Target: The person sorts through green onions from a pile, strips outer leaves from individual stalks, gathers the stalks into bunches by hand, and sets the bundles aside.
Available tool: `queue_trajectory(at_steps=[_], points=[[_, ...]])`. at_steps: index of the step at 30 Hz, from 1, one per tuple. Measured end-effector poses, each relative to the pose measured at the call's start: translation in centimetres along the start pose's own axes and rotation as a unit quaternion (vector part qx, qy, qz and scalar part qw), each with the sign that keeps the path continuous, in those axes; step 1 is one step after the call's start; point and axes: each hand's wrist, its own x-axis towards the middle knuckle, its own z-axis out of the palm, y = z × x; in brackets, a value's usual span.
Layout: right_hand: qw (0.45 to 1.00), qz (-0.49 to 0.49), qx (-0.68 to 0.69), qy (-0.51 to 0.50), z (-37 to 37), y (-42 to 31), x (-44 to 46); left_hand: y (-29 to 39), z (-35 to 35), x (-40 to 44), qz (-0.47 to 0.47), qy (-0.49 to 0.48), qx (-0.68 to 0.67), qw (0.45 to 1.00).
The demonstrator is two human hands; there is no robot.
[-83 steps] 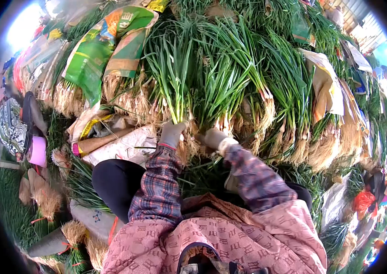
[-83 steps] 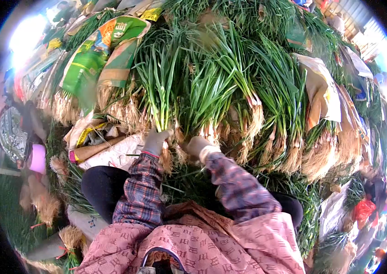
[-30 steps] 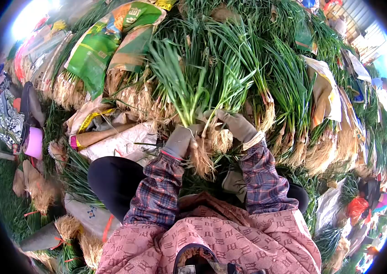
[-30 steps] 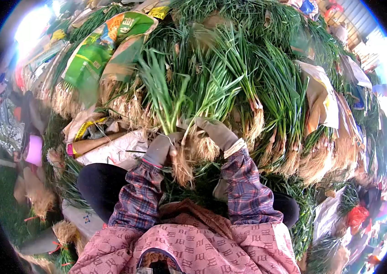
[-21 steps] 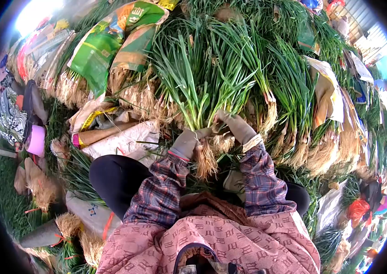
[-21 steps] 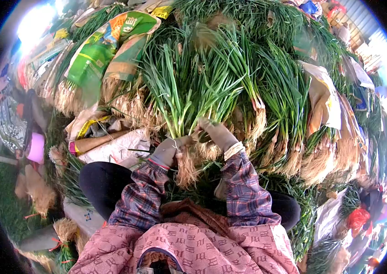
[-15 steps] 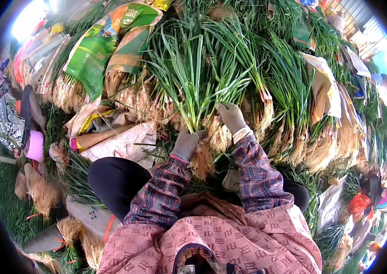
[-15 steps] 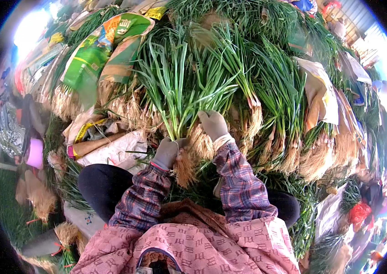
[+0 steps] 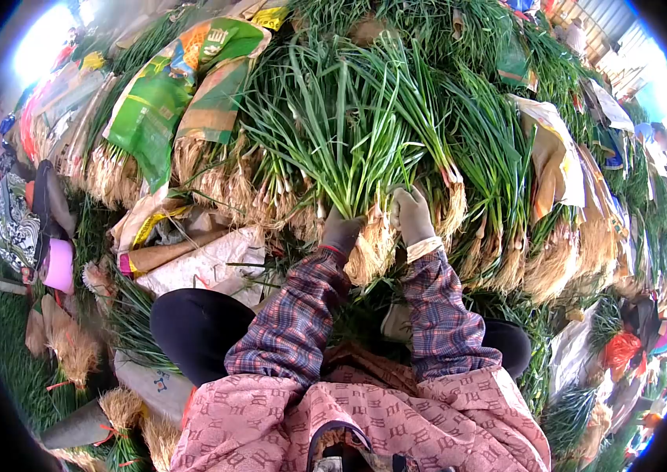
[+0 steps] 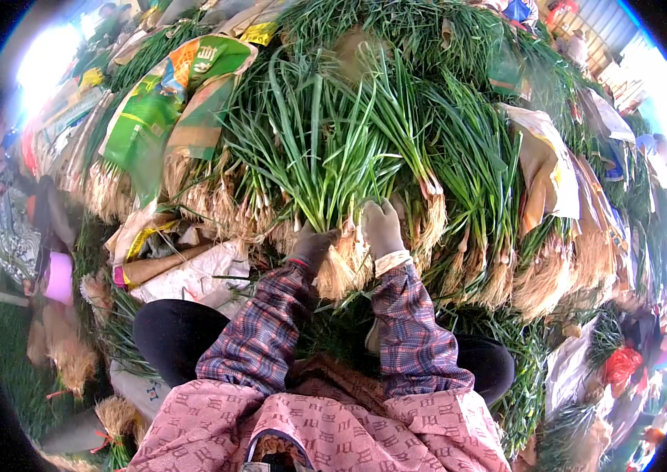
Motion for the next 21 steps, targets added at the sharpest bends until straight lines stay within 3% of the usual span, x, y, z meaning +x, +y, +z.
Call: queue_trajectory(at_steps=[3, 4, 7, 9, 10, 11, 12, 13, 14, 15, 17, 19, 20, 21], points=[[1.000, -0.005, -0.001, -0.011, -0.8, -0.7, -0.8, -0.3, 0.6, 0.0, 0.018, -0.007, -0.071, 0.997], [1.000, -0.007, 0.003, -0.021, -0.8, -1.1, -1.2, -0.1, 0.4, 0.2, -0.021, -0.023, -0.126, 0.992], [1.000, 0.011, -0.026, 0.011, -0.6, -2.9, -2.6, 1.8, -0.6, -0.4, -0.075, 0.004, -0.036, 0.997], [0.999, -0.034, -0.023, 0.005, -1.2, -3.9, -3.2, 7.0, -1.3, -2.8, -0.128, 0.055, 0.098, 0.985], [0.996, -0.071, -0.014, 0.048, -1.5, -4.0, -3.2, 6.5, -2.6, -2.6, -0.120, 0.060, 0.034, 0.990], [0.992, -0.126, 0.003, 0.027, -2.3, -4.0, -3.0, 8.0, -3.0, -3.5, -0.111, 0.066, -0.029, 0.991], [0.988, -0.135, 0.025, 0.070, -2.4, -3.5, -2.7, 9.7, -3.6, -4.9, -0.153, 0.079, 0.037, 0.984], [0.982, -0.144, 0.046, 0.112, -1.8, -3.7, -2.8, 10.7, -4.6, -5.4, -0.134, -0.030, -0.022, 0.990], [0.974, -0.184, -0.131, 0.016, -1.8, -4.5, -3.6, 11.2, -4.6, -6.4, -0.138, 0.011, -0.019, 0.990], [0.993, -0.050, -0.043, -0.102, -1.3, -4.6, -3.3, 11.8, -4.1, -7.5, -0.143, 0.050, -0.017, 0.988], [0.981, 0.093, -0.099, -0.136, 3.0, -5.7, -5.1, 11.8, -3.1, -9.2, -0.072, 0.072, -0.048, 0.994], [0.986, 0.122, -0.009, -0.115, 5.2, -2.3, -3.7, 11.3, -3.1, -10.5, -0.055, 0.068, -0.053, 0.995], [0.988, 0.073, 0.075, -0.116, 5.4, -1.4, -3.3, 10.9, -3.3, -10.7, -0.070, 0.057, -0.041, 0.995], [0.994, 0.031, 0.031, -0.101, 5.4, -0.1, -2.5, 10.7, -3.5, -10.9, -0.085, 0.046, -0.029, 0.995]])
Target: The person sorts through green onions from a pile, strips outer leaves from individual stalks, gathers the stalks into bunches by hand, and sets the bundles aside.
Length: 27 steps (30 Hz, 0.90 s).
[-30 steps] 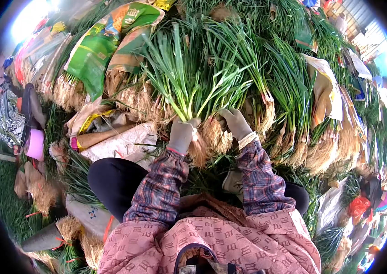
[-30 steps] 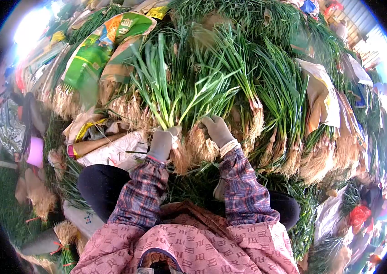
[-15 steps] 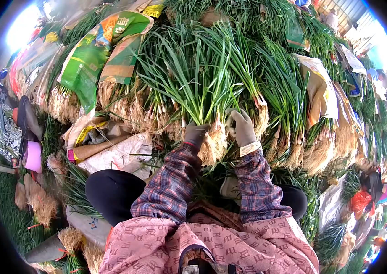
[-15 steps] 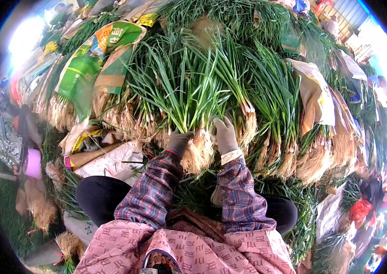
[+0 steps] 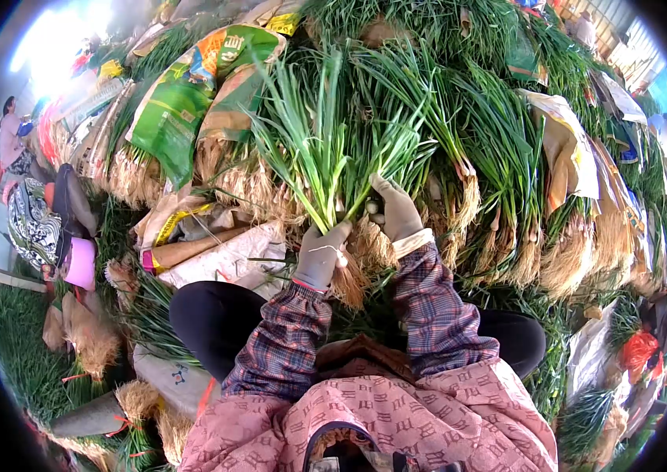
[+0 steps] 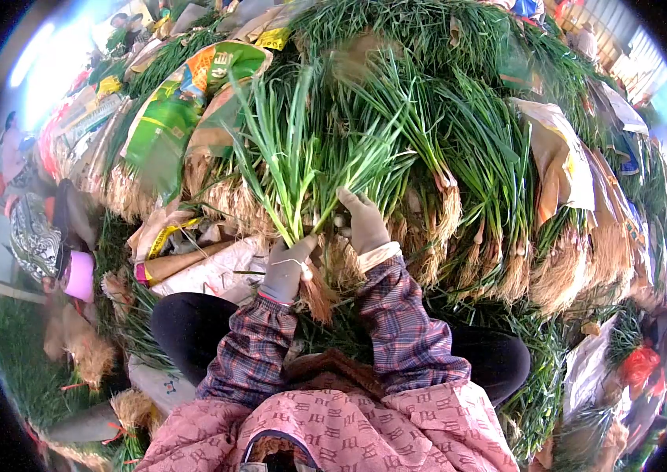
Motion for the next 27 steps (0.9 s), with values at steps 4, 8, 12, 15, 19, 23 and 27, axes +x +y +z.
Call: queue_trajectory(at_steps=[4, 8, 12, 15, 19, 23, 27], points=[[0.799, -0.184, -0.556, 0.139, -0.2, 0.4, 0.2, -2.4, -0.5, 0.9, -0.026, 0.001, -0.045, 0.999], [0.996, 0.011, 0.001, 0.094, -1.3, -0.6, -0.6, -1.2, 0.0, 0.9, -0.108, -0.176, -0.111, 0.972], [0.912, -0.098, 0.365, 0.162, -7.1, -0.2, 0.1, -1.0, -1.1, 0.6, -0.115, -0.296, -0.265, 0.910], [0.964, -0.154, 0.217, 0.027, -13.3, -3.3, -1.4, -1.8, -4.4, 1.5, -0.111, -0.370, -0.371, 0.844], [0.652, 0.062, -0.675, -0.339, -8.7, -1.5, -8.1, 0.2, -4.8, 2.5, -0.078, -0.448, -0.446, 0.771], [0.499, 0.181, -0.796, -0.291, -7.8, 2.7, -8.4, 3.2, -4.4, 1.8, -0.112, -0.430, -0.399, 0.802], [0.885, 0.029, -0.437, -0.156, 0.2, -4.3, -2.6, 2.4, -4.2, 1.7, -0.179, -0.459, -0.423, 0.760]])
